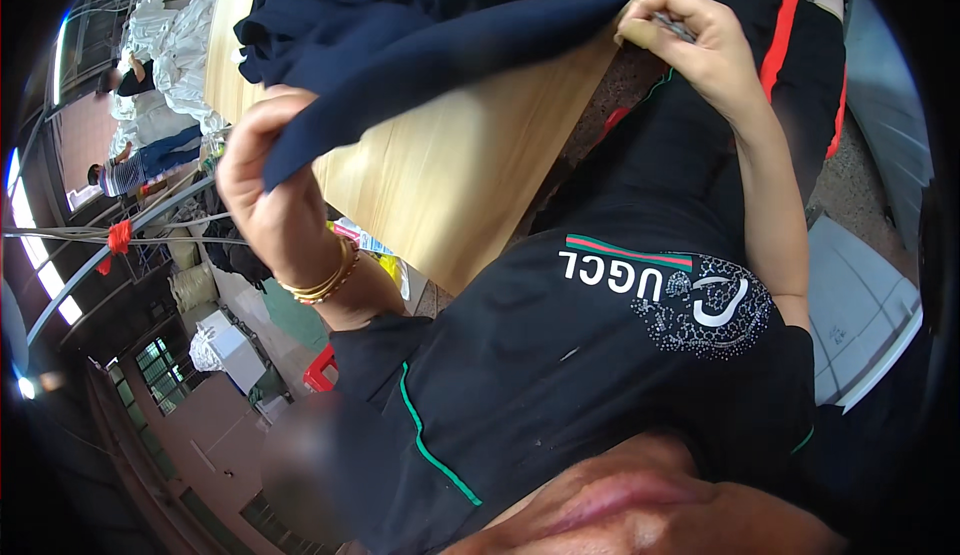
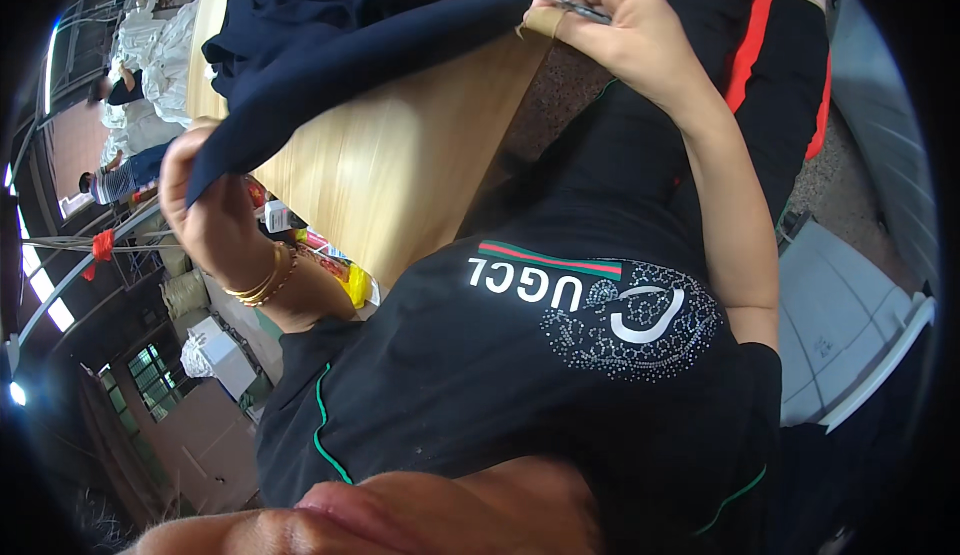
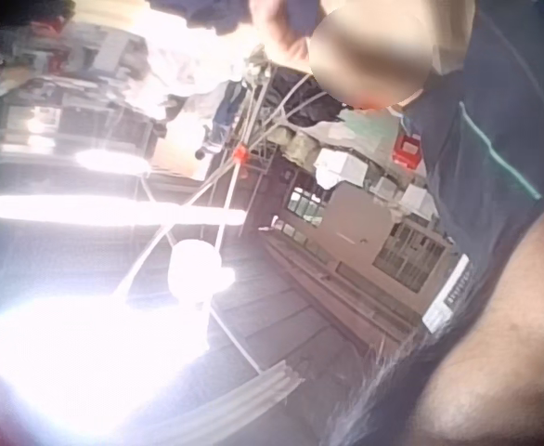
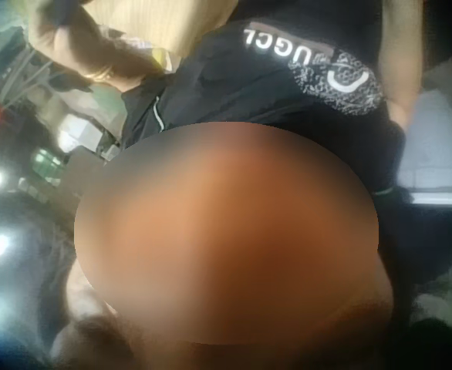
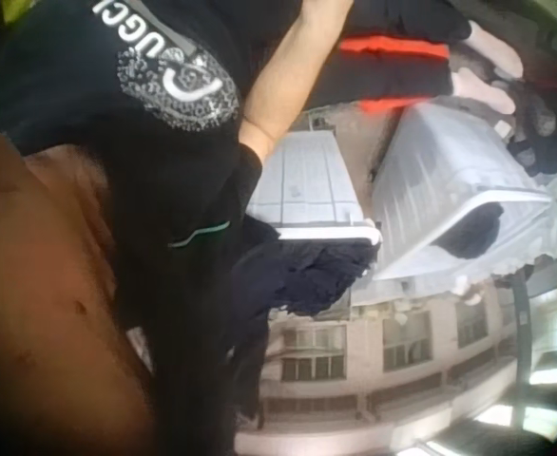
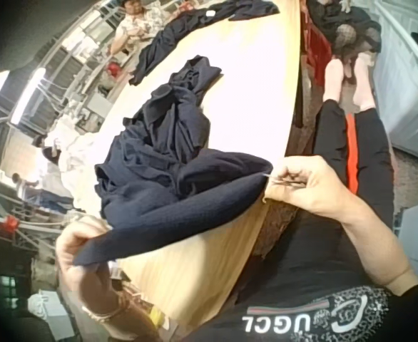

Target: The person is using small scissors to trim loose threads from a dark blue garment in a factory setting.

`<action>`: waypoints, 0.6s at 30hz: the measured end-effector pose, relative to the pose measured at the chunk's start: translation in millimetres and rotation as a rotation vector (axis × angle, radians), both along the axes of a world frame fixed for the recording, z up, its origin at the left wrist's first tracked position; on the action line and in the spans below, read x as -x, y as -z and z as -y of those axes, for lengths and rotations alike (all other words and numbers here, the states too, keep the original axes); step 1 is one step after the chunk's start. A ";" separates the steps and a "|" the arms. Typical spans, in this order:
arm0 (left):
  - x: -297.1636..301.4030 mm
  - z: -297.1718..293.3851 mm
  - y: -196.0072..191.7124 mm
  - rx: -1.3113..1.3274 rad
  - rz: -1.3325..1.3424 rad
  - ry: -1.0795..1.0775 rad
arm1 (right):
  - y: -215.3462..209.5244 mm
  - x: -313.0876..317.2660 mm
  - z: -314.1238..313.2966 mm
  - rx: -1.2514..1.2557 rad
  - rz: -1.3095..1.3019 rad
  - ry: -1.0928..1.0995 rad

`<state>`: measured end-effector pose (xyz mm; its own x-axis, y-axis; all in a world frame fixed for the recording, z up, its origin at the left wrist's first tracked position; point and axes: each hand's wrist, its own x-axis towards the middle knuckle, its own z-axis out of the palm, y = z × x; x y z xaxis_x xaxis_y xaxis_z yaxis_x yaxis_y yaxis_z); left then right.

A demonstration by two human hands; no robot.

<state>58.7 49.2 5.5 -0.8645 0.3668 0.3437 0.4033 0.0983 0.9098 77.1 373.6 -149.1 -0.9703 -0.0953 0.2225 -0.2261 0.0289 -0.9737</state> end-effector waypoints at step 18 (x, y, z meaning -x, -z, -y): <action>136.2 -97.1 61.2 0.124 -0.093 -0.144 | 36.6 -12.9 -24.6 0.557 0.391 0.206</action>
<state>-77.5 146.4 -55.7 -0.8779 0.2859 0.3841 0.4583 0.2696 0.8469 90.1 398.2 -185.7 -0.9751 0.1251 -0.1832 0.0994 -0.4921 -0.8649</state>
